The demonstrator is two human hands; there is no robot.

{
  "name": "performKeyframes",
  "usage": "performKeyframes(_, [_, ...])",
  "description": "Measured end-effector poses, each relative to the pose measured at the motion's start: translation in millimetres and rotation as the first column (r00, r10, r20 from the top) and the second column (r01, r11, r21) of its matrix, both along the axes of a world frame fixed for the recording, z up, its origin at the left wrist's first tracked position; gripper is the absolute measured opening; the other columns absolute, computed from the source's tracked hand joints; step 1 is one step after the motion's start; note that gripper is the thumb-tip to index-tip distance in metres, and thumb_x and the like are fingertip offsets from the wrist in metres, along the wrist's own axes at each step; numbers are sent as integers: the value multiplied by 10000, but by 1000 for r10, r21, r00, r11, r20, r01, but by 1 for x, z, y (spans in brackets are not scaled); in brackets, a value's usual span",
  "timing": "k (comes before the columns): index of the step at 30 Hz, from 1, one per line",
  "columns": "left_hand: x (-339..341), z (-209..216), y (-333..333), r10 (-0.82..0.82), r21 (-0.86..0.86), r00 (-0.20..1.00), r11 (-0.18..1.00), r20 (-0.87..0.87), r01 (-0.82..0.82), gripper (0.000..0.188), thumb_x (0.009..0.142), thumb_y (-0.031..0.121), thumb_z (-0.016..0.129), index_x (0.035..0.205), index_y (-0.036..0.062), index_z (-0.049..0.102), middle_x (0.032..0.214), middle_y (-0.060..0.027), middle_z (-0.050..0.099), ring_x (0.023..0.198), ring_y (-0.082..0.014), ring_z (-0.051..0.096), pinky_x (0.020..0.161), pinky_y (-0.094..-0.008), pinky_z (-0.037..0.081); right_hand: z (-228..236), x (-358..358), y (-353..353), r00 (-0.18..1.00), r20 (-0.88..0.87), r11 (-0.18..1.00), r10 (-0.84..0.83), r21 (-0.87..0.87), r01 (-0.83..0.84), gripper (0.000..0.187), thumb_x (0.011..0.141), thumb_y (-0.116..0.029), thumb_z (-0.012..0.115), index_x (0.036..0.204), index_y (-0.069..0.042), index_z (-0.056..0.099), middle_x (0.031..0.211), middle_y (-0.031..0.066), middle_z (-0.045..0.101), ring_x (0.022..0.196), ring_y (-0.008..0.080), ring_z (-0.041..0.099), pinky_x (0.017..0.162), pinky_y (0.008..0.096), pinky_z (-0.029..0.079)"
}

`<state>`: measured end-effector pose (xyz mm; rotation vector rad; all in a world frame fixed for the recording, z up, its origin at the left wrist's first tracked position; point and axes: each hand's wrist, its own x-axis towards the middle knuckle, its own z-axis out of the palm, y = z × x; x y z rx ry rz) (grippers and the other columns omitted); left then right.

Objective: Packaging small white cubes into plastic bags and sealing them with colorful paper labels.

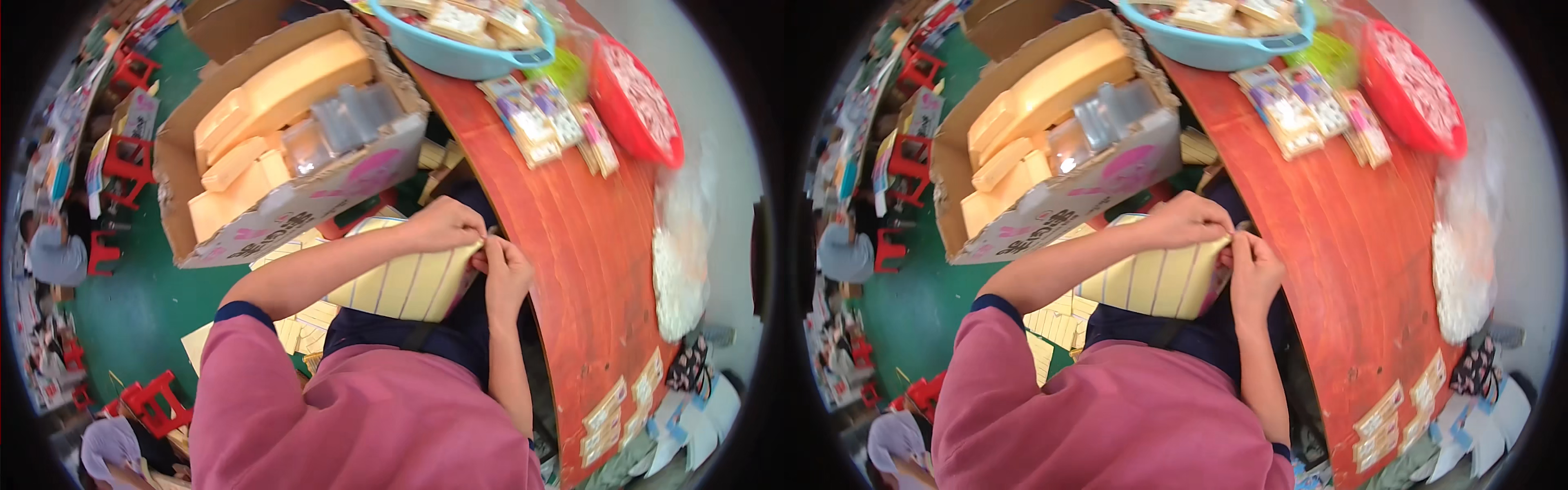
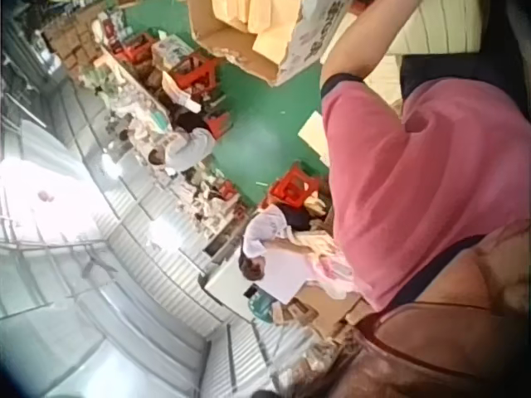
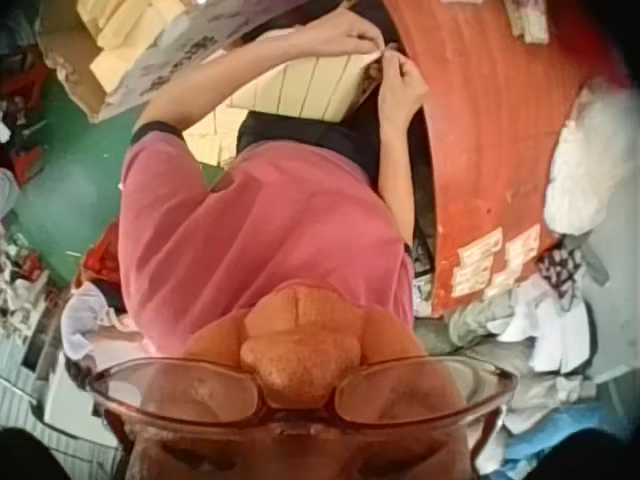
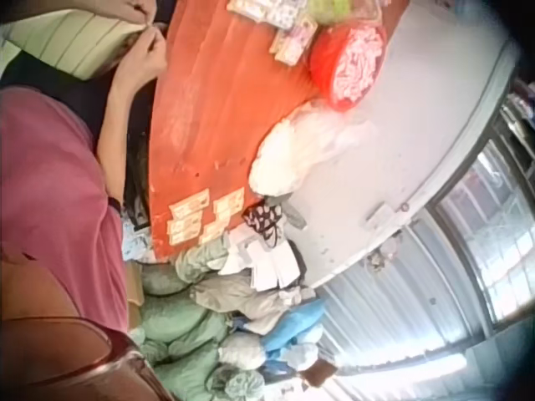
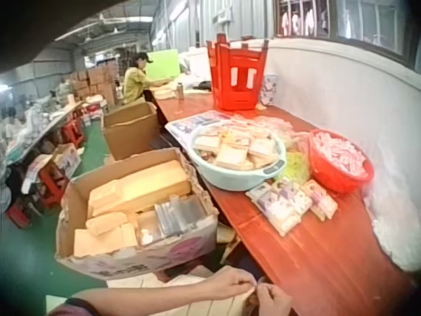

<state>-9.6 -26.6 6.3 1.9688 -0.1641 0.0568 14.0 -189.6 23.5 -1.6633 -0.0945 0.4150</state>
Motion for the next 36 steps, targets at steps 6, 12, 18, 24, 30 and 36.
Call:
performKeyframes(6, [-8,4,-4,103,67,992,992,78,-108,170,728,148,562,773,16,659,714,-158,634,691,-331,622,625,-394,486,6,2,1,982,111,979,151,-153,-133,188,883,-102,585,879,67,668,709,62,644,616,89,603,584,211,503])
performKeyframes(12, [-2,2,-10,26,1,996,1000,84,-26,165,725,153,569,779,30,664,757,-150,645,722,-328,628,647,-406,496,6,9,-2,985,138,971,101,-229,-67,154,830,-60,578,782,67,652,646,63,627,587,90,581,543,229,468])
performKeyframes(18, [-6,2,5,48,65,997,997,57,-51,156,747,150,590,821,34,665,786,-125,652,752,-281,636,660,-350,499,-2,9,14,930,338,930,145,-366,-11,117,745,-94,599,740,10,654,619,159,619,573,224,627,555,333,476])
performKeyframes(24, [-4,3,8,119,-43,963,990,-243,-134,214,772,151,553,869,-2,668,685,-101,626,629,-134,586,621,-280,467,-16,2,-6,918,386,933,87,-355,61,101,743,-89,610,745,12,604,660,152,615,584,279,613,555,369,474])
performKeyframes(30, [-1,-15,11,104,-210,882,952,-460,-223,229,770,177,567,826,-25,661,644,-35,587,613,-100,538,580,-261,434,-19,-1,-21,769,620,979,155,-202,-35,192,772,50,566,953,17,619,927,164,645,790,285,651,669,324,517])
performKeyframes(36, [10,-6,2,-85,-324,929,945,-359,-39,267,868,227,572,807,-23,644,691,10,588,660,-73,528,625,-234,421,-18,16,-19,374,813,856,446,-509,86,277,819,-82,563,1078,13,586,1173,175,575,1080,303,568,919,374,461])
